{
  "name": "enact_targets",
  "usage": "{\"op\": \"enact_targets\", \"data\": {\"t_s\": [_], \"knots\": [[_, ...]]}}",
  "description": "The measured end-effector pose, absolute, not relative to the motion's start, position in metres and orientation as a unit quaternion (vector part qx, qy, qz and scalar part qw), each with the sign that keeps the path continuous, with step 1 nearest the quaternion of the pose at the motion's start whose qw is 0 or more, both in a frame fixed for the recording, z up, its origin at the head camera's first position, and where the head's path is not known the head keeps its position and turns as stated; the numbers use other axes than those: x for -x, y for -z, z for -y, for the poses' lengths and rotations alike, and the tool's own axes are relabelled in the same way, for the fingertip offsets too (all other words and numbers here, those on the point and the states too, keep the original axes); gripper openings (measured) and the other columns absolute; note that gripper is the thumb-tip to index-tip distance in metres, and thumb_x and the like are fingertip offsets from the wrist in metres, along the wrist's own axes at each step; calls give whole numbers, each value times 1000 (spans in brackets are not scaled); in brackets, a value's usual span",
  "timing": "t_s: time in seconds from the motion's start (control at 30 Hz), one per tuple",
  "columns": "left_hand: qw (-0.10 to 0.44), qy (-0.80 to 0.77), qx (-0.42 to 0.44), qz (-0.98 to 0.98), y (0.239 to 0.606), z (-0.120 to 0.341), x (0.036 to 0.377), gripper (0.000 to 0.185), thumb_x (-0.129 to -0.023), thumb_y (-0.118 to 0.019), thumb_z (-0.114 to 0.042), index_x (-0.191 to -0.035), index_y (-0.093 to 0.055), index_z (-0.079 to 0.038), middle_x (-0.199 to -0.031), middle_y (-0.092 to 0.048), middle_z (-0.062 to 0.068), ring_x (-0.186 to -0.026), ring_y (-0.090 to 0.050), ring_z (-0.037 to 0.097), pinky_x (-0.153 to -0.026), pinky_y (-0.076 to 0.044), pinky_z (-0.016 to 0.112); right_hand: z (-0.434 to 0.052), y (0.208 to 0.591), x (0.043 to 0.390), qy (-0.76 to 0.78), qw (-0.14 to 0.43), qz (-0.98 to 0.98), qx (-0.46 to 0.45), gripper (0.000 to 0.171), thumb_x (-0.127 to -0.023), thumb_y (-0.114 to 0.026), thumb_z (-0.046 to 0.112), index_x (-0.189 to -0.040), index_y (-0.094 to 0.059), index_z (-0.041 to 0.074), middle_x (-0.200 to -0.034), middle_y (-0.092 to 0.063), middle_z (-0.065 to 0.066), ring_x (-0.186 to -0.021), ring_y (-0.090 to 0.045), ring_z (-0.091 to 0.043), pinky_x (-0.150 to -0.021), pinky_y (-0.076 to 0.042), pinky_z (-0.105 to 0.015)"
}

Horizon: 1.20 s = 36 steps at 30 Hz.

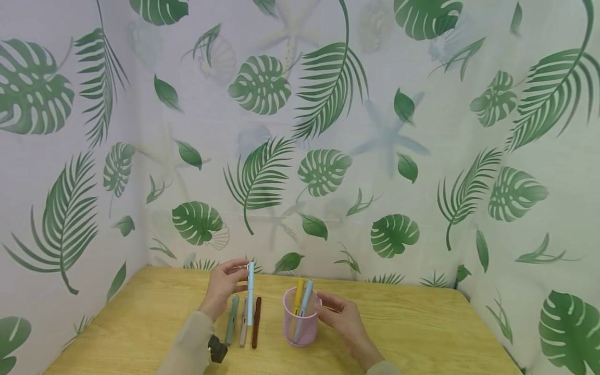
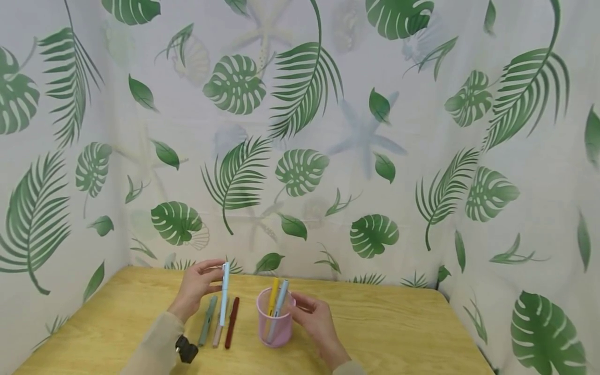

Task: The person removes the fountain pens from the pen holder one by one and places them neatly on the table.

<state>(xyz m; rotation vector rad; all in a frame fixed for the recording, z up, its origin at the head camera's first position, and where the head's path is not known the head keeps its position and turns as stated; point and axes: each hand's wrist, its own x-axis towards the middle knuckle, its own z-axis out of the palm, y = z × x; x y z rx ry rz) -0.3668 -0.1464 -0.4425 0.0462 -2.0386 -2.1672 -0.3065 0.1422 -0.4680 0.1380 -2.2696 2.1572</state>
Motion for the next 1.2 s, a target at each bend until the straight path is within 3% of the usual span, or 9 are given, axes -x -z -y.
{"op": "enact_targets", "data": {"t_s": [0.63,0.83,1.2], "knots": [[73,709,-39,701,449,161,366,24,-87,-65,-1,-110,-68,6,-92,-72,5,-78,-66,14,-70,-61,34,-143,467,305,-688,2,724,-51,45,-91,-70,17,-129,-59,-5,-127,-62,-23,-107,-66,-23,-91,-56,-36],[72,705,-39,705,454,162,372,23,-89,-65,-1,-110,-68,7,-90,-72,7,-76,-66,14,-69,-61,35,-144,466,308,-686,7,727,-43,45,-90,-71,17,-128,-60,-4,-125,-64,-21,-103,-66,-18,-88,-57,-33],[72,685,-49,723,461,164,373,23,-89,-63,1,-110,-67,10,-92,-71,12,-73,-64,15,-67,-60,34,-143,465,307,-675,0,736,-47,45,-90,-71,16,-130,-60,-2,-128,-62,-23,-110,-65,-24,-90,-56,-34]]}}
